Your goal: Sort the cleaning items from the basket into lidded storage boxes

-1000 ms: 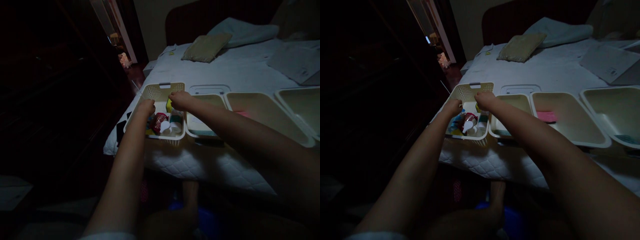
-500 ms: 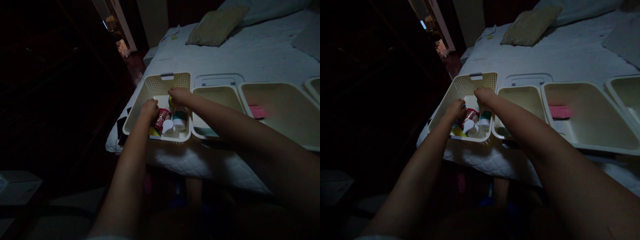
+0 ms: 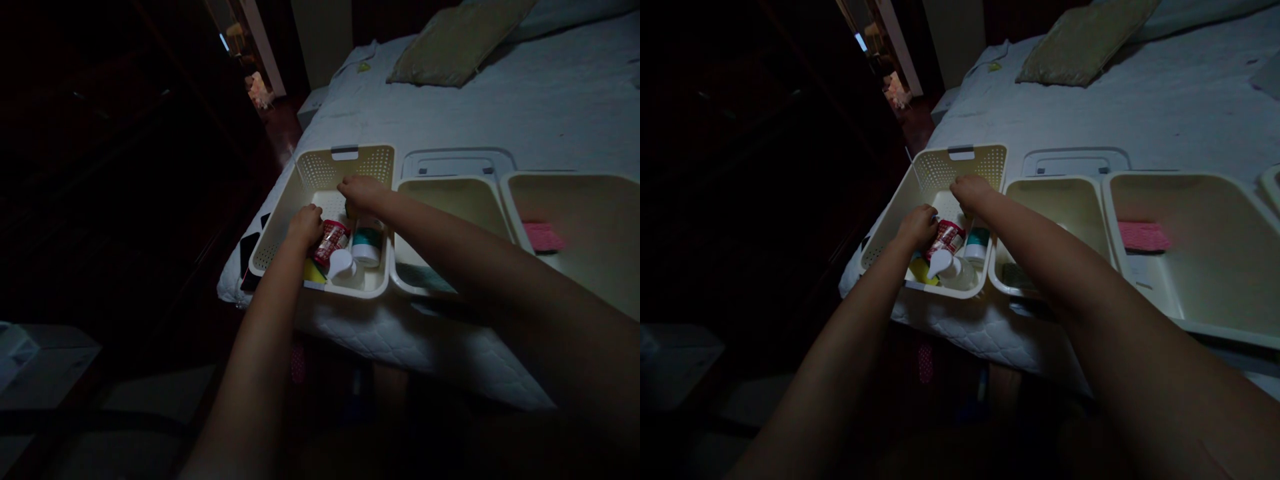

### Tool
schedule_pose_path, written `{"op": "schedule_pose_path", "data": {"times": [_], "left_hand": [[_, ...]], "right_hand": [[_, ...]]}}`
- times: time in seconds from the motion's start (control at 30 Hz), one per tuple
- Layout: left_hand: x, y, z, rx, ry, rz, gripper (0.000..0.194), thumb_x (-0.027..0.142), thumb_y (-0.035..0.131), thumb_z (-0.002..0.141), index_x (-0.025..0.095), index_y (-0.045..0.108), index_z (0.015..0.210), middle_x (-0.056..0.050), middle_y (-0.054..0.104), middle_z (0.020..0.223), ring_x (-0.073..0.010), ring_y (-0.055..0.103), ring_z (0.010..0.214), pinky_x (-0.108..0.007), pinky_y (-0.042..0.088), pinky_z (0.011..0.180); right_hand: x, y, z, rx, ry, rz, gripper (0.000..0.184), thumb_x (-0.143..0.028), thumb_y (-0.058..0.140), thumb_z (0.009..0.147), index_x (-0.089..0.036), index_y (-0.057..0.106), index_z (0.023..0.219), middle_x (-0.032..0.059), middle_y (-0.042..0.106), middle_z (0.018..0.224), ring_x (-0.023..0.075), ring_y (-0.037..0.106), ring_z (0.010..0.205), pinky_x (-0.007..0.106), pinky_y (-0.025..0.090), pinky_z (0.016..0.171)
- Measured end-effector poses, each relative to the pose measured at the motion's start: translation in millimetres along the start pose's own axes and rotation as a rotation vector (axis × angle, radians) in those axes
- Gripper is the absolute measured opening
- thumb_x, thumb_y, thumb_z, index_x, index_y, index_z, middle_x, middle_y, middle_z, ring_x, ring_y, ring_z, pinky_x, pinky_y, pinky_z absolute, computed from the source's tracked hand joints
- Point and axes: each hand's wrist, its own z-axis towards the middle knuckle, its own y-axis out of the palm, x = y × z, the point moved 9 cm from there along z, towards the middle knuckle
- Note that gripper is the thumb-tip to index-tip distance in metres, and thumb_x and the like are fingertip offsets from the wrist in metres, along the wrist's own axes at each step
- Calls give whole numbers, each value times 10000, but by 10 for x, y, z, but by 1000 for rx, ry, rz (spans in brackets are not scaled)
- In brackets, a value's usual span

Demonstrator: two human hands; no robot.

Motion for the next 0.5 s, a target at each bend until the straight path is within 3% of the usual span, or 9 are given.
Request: {"op": "schedule_pose_path", "data": {"times": [0.2,0.5], "left_hand": [[-11,35,7,-9,-9,-23,315,200,380,915,143,615,1117,-129,617,1205,-212,581,1097,-299,457,902],[-22,57,20,-4,-16,-29,290,205,398,911,150,634,1071,-135,627,1176,-232,585,1087,-318,465,864]], "right_hand": [[-1,240,45,-138,-27,-26,432,-214,619,838,-133,578,1261,169,588,1227,299,565,1114,334,463,819],[-177,258,104,-241,-65,-74,332,-110,481,917,-108,637,1210,192,624,1232,318,573,1162,422,461,891]]}}
